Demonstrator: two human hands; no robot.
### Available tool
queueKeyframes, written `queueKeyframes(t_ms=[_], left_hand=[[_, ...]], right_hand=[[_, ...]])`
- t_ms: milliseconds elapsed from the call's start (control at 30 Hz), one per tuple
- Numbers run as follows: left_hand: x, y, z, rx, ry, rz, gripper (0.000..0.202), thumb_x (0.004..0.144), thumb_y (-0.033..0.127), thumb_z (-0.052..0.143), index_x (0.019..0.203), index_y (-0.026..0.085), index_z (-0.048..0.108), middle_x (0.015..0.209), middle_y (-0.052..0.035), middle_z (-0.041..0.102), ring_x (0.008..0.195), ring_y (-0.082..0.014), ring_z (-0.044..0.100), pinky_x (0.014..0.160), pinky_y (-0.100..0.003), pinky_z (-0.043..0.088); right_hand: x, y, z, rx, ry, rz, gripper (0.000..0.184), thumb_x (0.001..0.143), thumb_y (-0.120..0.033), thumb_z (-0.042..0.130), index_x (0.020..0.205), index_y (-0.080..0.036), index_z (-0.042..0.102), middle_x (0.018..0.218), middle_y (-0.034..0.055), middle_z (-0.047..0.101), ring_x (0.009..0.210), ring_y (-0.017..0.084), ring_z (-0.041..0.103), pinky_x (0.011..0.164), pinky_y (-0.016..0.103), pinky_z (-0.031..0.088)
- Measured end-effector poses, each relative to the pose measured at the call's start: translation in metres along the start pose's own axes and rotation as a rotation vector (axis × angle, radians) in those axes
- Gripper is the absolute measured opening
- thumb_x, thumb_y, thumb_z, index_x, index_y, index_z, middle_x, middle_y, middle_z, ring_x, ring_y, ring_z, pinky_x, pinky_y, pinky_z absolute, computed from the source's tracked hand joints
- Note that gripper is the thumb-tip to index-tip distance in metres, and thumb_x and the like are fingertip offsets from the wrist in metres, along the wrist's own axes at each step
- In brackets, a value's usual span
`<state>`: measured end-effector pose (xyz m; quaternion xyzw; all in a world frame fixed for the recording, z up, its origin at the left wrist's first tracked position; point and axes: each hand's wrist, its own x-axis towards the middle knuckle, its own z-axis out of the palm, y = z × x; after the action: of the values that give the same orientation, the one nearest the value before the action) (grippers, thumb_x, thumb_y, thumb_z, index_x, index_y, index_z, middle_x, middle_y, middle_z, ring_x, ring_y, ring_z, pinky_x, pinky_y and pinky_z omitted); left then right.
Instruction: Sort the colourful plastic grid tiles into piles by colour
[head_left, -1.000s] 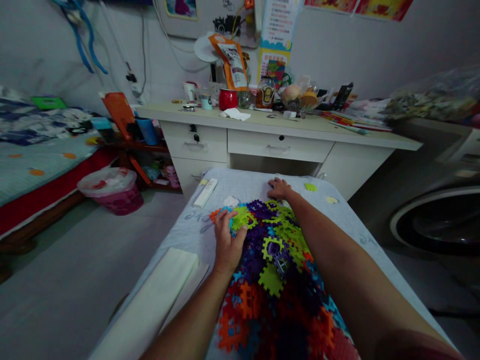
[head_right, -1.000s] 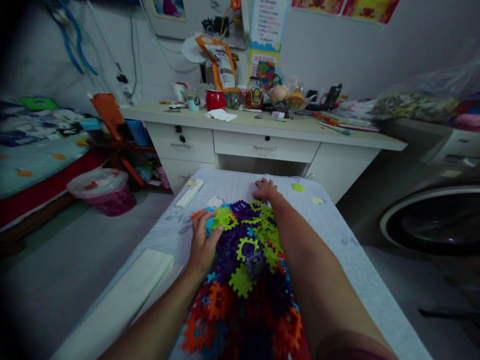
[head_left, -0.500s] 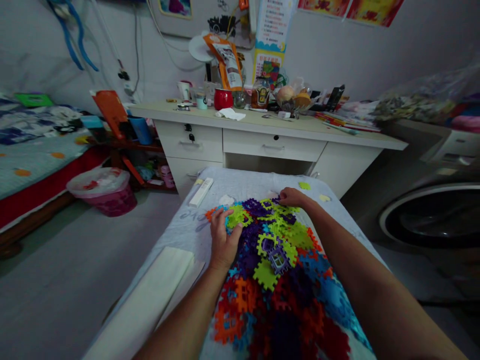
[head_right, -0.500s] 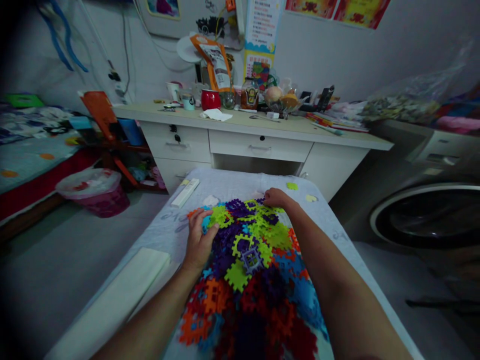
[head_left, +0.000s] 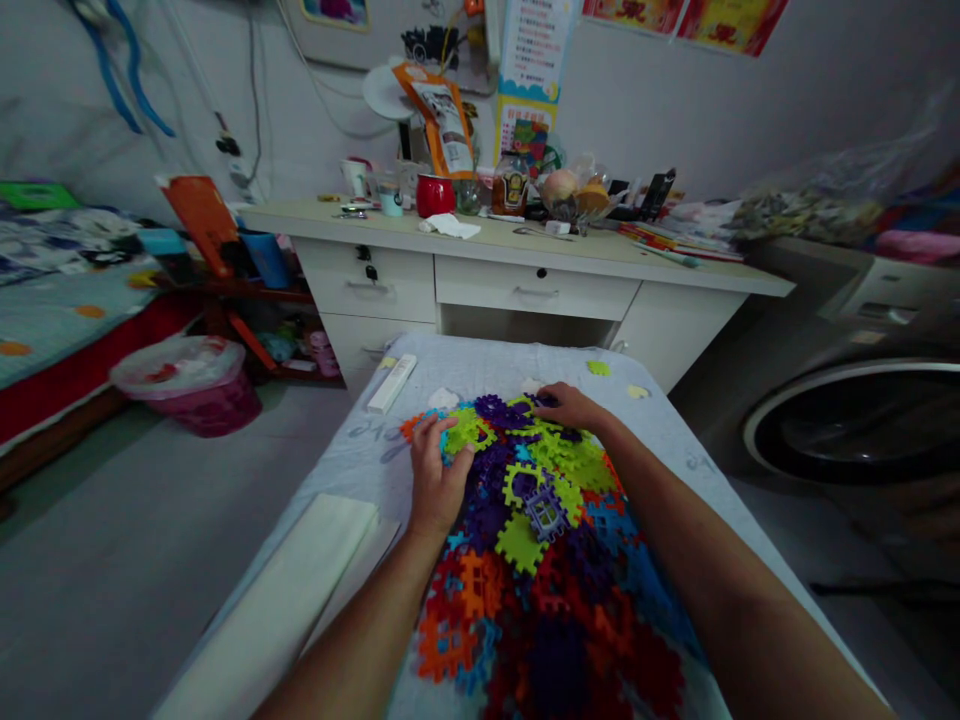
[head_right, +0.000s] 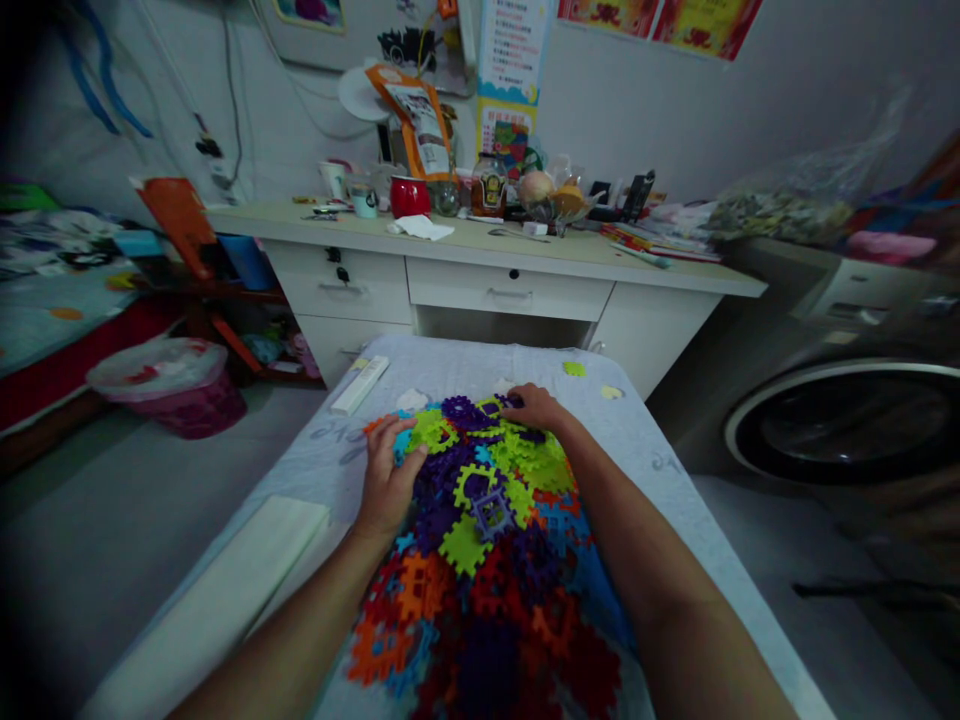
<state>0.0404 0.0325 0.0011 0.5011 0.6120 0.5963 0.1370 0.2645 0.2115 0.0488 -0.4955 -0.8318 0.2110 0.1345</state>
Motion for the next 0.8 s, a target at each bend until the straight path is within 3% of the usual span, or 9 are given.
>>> queueKeyframes(t_ms=[100,200,267,333,400,467,533,633,800], left_hand=[[0.0,0.0,0.0,0.002,-0.002,-0.005,0.032,0.082,0.031,0.06,0.113,0.023,0.058,0.129,-0.0085,0.046,0.13,-0.0267,0.04,0.117,-0.047,0.025],[0.0,0.001,-0.001,0.0,-0.005,-0.005,0.031,0.082,0.031,0.06,0.112,0.023,0.059,0.129,-0.0082,0.046,0.13,-0.0268,0.041,0.117,-0.047,0.025],[0.0,0.001,-0.001,0.0,-0.007,-0.001,0.031,0.082,0.031,0.059,0.112,0.023,0.059,0.128,-0.0081,0.046,0.13,-0.0268,0.041,0.117,-0.047,0.025],[0.0,0.002,-0.001,0.0,-0.01,-0.004,0.031,0.082,0.031,0.059,0.112,0.023,0.058,0.129,-0.008,0.045,0.13,-0.0265,0.041,0.117,-0.046,0.025],[0.0,0.002,-0.001,0.001,-0.011,-0.005,0.031,0.083,0.031,0.059,0.113,0.023,0.058,0.129,-0.008,0.045,0.131,-0.0263,0.04,0.118,-0.046,0.024],[0.0,0.002,-0.001,0.007,-0.01,-0.002,0.031,0.083,0.03,0.059,0.112,0.023,0.058,0.129,-0.0081,0.045,0.131,-0.0265,0.04,0.118,-0.046,0.024],[0.0,0.002,-0.001,0.013,-0.011,-0.001,0.031,0.083,0.031,0.058,0.113,0.023,0.058,0.129,-0.0083,0.045,0.131,-0.0265,0.04,0.118,-0.046,0.025],[0.0,0.002,-0.001,0.016,-0.015,-0.004,0.031,0.083,0.031,0.058,0.113,0.023,0.058,0.129,-0.0086,0.045,0.131,-0.0265,0.04,0.117,-0.047,0.025],[0.0,0.001,-0.002,0.019,-0.015,0.005,0.03,0.083,0.03,0.058,0.112,0.022,0.059,0.128,-0.009,0.046,0.131,-0.0271,0.041,0.117,-0.048,0.025]], right_hand=[[-0.01,-0.005,-0.005,0.248,-0.058,-0.104,0.032,0.078,-0.044,0.063,0.091,-0.017,0.071,0.084,0.0054,0.07,0.075,0.018,0.063,0.071,0.029,0.049],[-0.008,0.002,-0.019,0.42,0.043,-0.049,0.036,0.083,-0.048,0.053,0.087,-0.016,0.069,0.076,0.0048,0.068,0.065,0.016,0.061,0.063,0.028,0.049],[0.001,0.014,-0.025,0.289,0.197,0.07,0.034,0.085,-0.043,0.051,0.087,-0.015,0.069,0.081,0.0072,0.069,0.073,0.019,0.064,0.069,0.03,0.05],[0.013,0.031,-0.026,0.054,0.325,0.225,0.033,0.086,-0.038,0.052,0.098,-0.014,0.07,0.101,0.012,0.069,0.096,0.024,0.064,0.084,0.035,0.049],[0.023,0.048,-0.023,-0.129,0.353,0.389,0.043,0.086,-0.041,0.053,0.12,-0.016,0.064,0.131,0.0156,0.058,0.12,0.031,0.053,0.097,0.042,0.044],[0.028,0.062,-0.018,-0.221,0.302,0.513,0.06,0.087,-0.05,0.053,0.14,-0.022,0.049,0.149,0.0159,0.039,0.133,0.035,0.04,0.103,0.05,0.038],[0.03,0.072,-0.014,-0.268,0.23,0.576,0.067,0.088,-0.058,0.049,0.147,-0.028,0.039,0.153,0.0157,0.032,0.137,0.037,0.035,0.105,0.053,0.034],[0.029,0.081,-0.012,-0.3,0.176,0.604,0.064,0.088,-0.063,0.045,0.145,-0.032,0.043,0.15,0.0157,0.034,0.135,0.039,0.036,0.106,0.053,0.031],[0.028,0.09,-0.013,-0.319,0.202,0.629,0.065,0.087,-0.067,0.043,0.142,-0.034,0.047,0.149,0.0157,0.035,0.134,0.04,0.036,0.104,0.056,0.03]])
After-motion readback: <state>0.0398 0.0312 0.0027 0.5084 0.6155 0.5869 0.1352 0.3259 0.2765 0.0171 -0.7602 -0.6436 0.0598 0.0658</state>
